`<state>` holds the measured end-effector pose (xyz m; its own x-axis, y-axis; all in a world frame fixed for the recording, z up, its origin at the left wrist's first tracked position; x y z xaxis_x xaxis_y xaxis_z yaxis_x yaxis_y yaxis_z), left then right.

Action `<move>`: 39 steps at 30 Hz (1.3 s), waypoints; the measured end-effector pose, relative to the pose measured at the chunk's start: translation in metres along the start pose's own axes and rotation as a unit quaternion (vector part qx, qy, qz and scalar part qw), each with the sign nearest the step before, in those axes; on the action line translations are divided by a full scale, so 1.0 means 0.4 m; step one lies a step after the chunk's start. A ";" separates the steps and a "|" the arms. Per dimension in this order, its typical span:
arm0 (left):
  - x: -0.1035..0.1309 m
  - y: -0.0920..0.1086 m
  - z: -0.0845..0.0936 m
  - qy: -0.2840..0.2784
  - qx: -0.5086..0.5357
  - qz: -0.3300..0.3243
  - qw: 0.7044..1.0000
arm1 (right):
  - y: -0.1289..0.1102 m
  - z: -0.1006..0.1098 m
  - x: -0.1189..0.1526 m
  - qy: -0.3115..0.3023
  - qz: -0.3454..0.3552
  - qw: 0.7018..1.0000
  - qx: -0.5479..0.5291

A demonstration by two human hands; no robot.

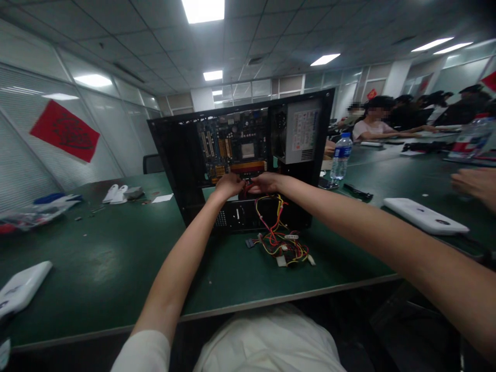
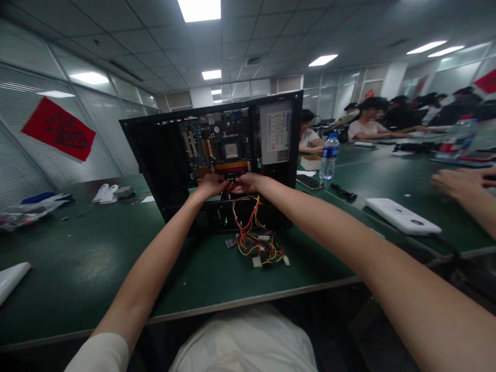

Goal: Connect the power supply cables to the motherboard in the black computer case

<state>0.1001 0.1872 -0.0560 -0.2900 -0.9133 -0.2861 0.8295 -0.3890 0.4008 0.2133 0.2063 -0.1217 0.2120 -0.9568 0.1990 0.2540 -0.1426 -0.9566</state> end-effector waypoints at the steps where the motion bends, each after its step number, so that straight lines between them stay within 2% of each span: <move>1: 0.002 0.004 0.005 0.005 -0.005 -0.001 1.000 | 0.001 0.000 0.000 0.005 0.000 1.000 0.015; 5: 0.002 0.017 0.015 0.022 -0.035 0.000 0.999 | 0.001 0.007 0.006 0.039 0.003 0.995 0.089; 8: -0.002 0.025 0.016 0.027 -0.061 -0.001 0.998 | -0.013 0.033 0.015 0.099 0.021 0.980 0.173; 11: 0.000 0.033 0.021 0.035 -0.083 -0.001 0.996 | -0.040 0.068 0.032 0.177 0.048 0.940 0.288; 14: 0.006 0.042 0.026 0.039 -0.096 -0.004 0.995 | -0.065 0.083 0.053 0.226 0.067 0.887 0.397; 17: 0.008 0.049 0.027 0.041 -0.105 -0.008 0.994 | -0.080 0.077 0.066 0.240 0.071 0.842 0.478; 21: 0.004 0.057 0.028 0.039 -0.116 -0.012 0.992 | -0.087 0.064 0.069 0.233 0.060 0.807 0.540; 26: 0.000 0.068 0.029 0.042 -0.127 -0.014 0.991 | -0.092 0.063 0.066 0.234 0.053 0.786 0.569; 33: 0.005 0.063 0.020 0.061 -0.134 -0.021 0.989 | -0.099 0.064 0.076 0.237 0.051 0.775 0.583; 39: 0.012 0.060 0.023 0.065 -0.133 -0.026 0.989 | -0.122 0.050 0.121 0.258 0.080 0.761 0.590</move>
<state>0.1141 0.1725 -0.0398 -0.2868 -0.8629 -0.4162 0.9163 -0.3739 0.1438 0.2303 0.1720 -0.0611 0.0079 -0.9533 -0.3020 0.9989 0.0216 -0.0418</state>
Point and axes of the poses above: each hand's wrist, its own x-axis away from the middle knuckle, its own z-axis out of the back of the hand, y = z × x, the point moved 10 cm from there along -x, towards the middle knuckle, and after that the axes turned 13 degrees about x, right-handed, at the moved point
